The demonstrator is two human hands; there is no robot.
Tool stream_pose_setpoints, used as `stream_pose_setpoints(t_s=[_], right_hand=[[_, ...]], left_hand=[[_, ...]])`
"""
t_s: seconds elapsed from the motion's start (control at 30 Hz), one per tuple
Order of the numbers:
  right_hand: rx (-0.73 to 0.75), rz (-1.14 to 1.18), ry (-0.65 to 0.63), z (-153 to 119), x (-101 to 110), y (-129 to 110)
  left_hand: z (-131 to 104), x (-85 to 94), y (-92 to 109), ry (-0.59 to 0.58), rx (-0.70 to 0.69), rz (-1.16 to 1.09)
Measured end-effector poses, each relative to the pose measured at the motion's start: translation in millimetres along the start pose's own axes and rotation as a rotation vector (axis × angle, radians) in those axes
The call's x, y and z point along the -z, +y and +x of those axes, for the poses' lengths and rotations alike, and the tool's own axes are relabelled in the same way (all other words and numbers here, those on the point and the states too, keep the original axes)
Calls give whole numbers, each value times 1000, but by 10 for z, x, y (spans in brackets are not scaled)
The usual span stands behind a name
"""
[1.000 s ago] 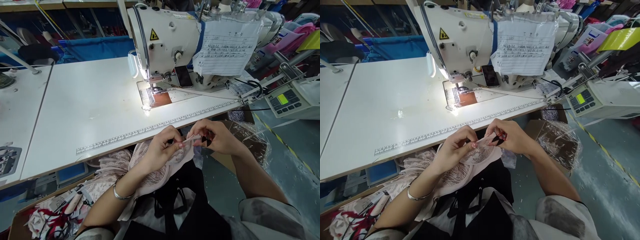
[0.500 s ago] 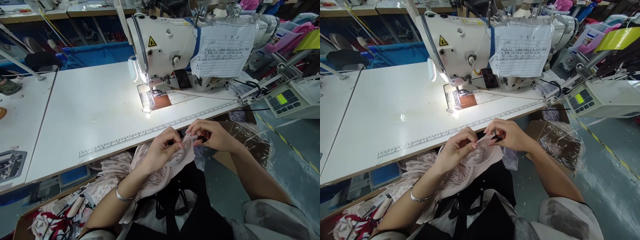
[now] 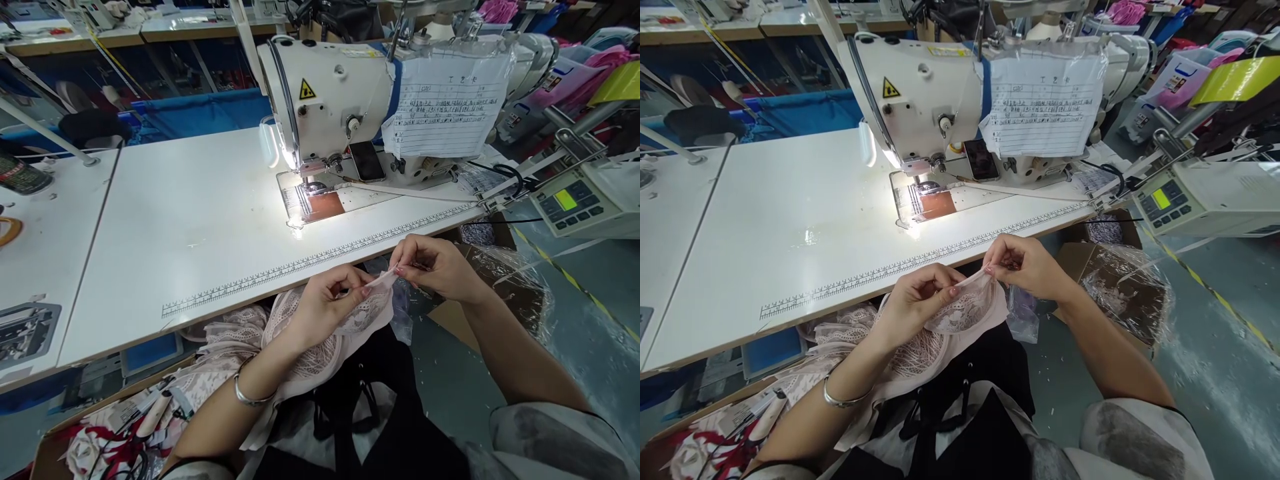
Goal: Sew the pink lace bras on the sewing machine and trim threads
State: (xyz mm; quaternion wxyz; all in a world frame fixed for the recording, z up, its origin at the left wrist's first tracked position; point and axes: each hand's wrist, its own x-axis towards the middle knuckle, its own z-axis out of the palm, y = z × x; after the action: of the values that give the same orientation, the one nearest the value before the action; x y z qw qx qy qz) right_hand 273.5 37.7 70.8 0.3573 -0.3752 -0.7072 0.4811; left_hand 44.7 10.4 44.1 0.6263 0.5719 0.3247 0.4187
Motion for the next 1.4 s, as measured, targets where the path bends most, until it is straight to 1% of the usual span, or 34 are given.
stream_pose_setpoints(t_s=[0.13,0.23,0.3,0.37,0.47,0.57,0.63,0.7,0.77,0.83,0.93,1.0,1.13,1.27,1.33,1.4], right_hand=[[49,-53,22,-4,-15,-43],[33,-60,42,-21,-32,-113],[14,-79,52,-32,-55,-178],[2,-112,33,-38,-90,-247],[7,-178,-4,-40,-146,-325],[11,-237,48,-46,-152,-339],[-13,-232,111,-55,-116,-306],[-46,-193,148,-66,-64,-251],[-58,-182,139,-74,-19,-196],[-58,-210,83,-77,-2,-160],[-75,-237,-19,-68,-27,-146],[-100,-217,-50,-57,-58,-142],[-80,-126,-51,-34,-93,-95],[-68,-92,-62,-16,-107,-50],[-78,-85,-47,-12,-131,-57],[-101,-86,-3,-14,-164,-75]], left_hand=[[18,-13,25,4,-8,50],[35,-23,82,-9,-12,85],[46,-48,131,-18,-13,157],[60,-90,160,-21,-16,276],[85,-154,142,26,-8,370],[110,-174,93,88,48,279],[125,-160,79,89,105,167],[138,-138,82,78,150,56],[150,-121,88,75,167,-16],[161,-116,88,78,169,-50],[180,-122,76,86,145,-81],[192,-125,70,89,121,-93],[203,-122,78,86,116,-78],[192,-114,83,93,128,-19],[184,-115,80,96,132,11],[179,-120,76,105,133,18]])
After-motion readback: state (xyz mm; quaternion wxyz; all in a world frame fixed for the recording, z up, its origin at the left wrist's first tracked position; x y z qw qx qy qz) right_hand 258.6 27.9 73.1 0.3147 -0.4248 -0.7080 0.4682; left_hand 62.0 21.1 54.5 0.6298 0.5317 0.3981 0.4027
